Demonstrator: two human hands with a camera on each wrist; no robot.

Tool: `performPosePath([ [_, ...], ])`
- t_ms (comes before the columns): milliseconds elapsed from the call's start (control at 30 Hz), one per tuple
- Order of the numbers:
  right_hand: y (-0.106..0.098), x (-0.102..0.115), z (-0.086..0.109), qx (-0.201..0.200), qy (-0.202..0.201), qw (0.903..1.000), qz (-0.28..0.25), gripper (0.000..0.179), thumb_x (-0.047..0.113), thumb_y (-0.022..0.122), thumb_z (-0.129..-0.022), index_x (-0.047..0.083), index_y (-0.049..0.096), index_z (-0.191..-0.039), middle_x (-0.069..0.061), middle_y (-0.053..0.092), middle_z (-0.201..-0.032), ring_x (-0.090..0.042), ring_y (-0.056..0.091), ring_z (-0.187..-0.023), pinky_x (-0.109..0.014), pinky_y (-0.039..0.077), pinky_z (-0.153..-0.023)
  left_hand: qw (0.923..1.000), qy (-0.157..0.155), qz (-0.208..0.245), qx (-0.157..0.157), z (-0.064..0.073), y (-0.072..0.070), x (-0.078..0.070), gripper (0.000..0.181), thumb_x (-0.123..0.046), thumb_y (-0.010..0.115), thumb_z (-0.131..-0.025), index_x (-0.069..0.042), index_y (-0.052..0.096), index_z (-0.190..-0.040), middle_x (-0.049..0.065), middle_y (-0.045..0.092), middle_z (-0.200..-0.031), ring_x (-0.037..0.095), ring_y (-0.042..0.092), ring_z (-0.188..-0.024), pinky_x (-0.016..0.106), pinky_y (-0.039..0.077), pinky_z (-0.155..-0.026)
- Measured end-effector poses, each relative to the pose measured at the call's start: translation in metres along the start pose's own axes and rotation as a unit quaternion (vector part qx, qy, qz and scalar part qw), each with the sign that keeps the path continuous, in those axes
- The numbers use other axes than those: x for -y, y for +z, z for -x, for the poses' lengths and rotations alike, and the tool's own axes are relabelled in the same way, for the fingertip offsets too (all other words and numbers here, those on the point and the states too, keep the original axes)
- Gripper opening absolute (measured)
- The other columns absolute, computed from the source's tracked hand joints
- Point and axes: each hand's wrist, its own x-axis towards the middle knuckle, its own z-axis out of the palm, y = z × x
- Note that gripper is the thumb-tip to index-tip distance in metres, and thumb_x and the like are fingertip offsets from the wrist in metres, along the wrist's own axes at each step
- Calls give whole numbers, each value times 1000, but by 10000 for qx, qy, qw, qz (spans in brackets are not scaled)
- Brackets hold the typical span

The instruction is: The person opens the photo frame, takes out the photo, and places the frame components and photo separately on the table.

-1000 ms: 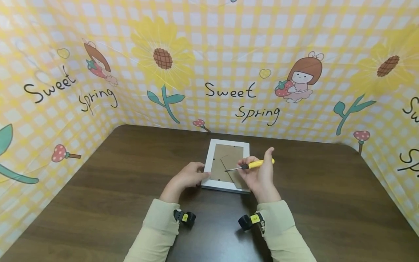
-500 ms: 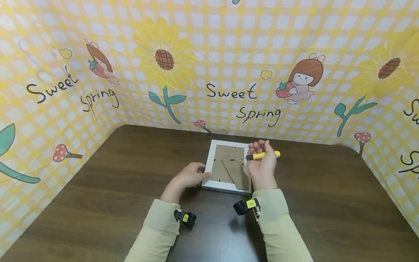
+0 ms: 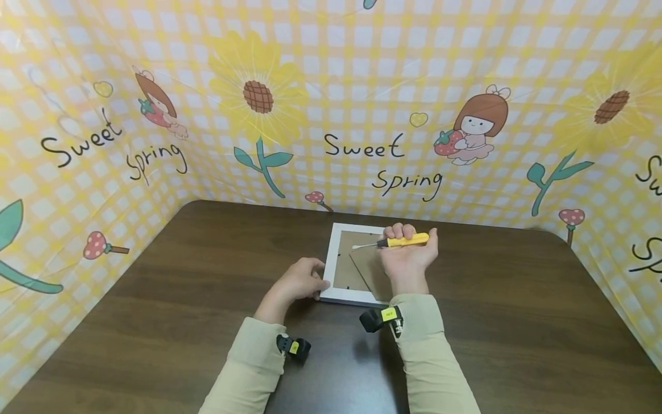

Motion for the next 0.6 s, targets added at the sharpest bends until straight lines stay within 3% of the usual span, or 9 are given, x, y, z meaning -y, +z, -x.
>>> performPosePath([
  [67,-3,0,1,-99,201,9996,158,71,72,27,-95,10,36,-62,-4,36,-67,-20,35,-67,-35,27,-84,10000,-4,-63,19,0,0,-1,42,-12,71,-91,2,60,-129,8,65,-59,15,61,-53,23,41,-56],
  [133,-5,-1,2,-156,363,9988,302,68,72,26,-95,11,38,-66,-3,37,-69,-20,35,-68,-37,25,-86,9999,-27,-122,35,1,1,-2,42,-12,71,-90,3,60,-128,8,65,-60,16,59,-53,24,41,-56],
  [200,-6,-1,3,-78,460,9975,531,67,71,23,-96,12,39,-68,-3,37,-70,-19,34,-66,-36,28,-83,9998,-68,-194,51,2,1,-3,42,-11,71,-90,3,59,-127,8,65,-61,16,58,-54,24,40,-56],
  [300,-8,0,5,109,441,9957,802,65,66,21,-98,12,39,-66,-3,35,-66,-20,31,-61,-33,24,-69,9995,-115,-251,124,4,2,-5,41,-11,71,-91,3,58,-127,8,64,-67,16,58,-57,25,41,-57],
  [400,-8,0,6,120,158,9953,949,60,58,25,-99,11,39,-63,-4,36,-62,-20,30,-58,-34,23,-64,9994,-72,-274,215,5,2,-7,40,-9,72,-90,4,57,-125,8,63,-69,17,59,-58,26,42,-59],
  [600,-7,0,5,-406,-668,9941,758,54,46,31,-97,11,38,-57,-4,34,-53,-20,27,-51,-34,23,-59,9987,-76,-290,424,10,-1,-7,38,-9,74,-88,4,58,-120,9,64,-75,17,63,-61,30,45,-65],
])
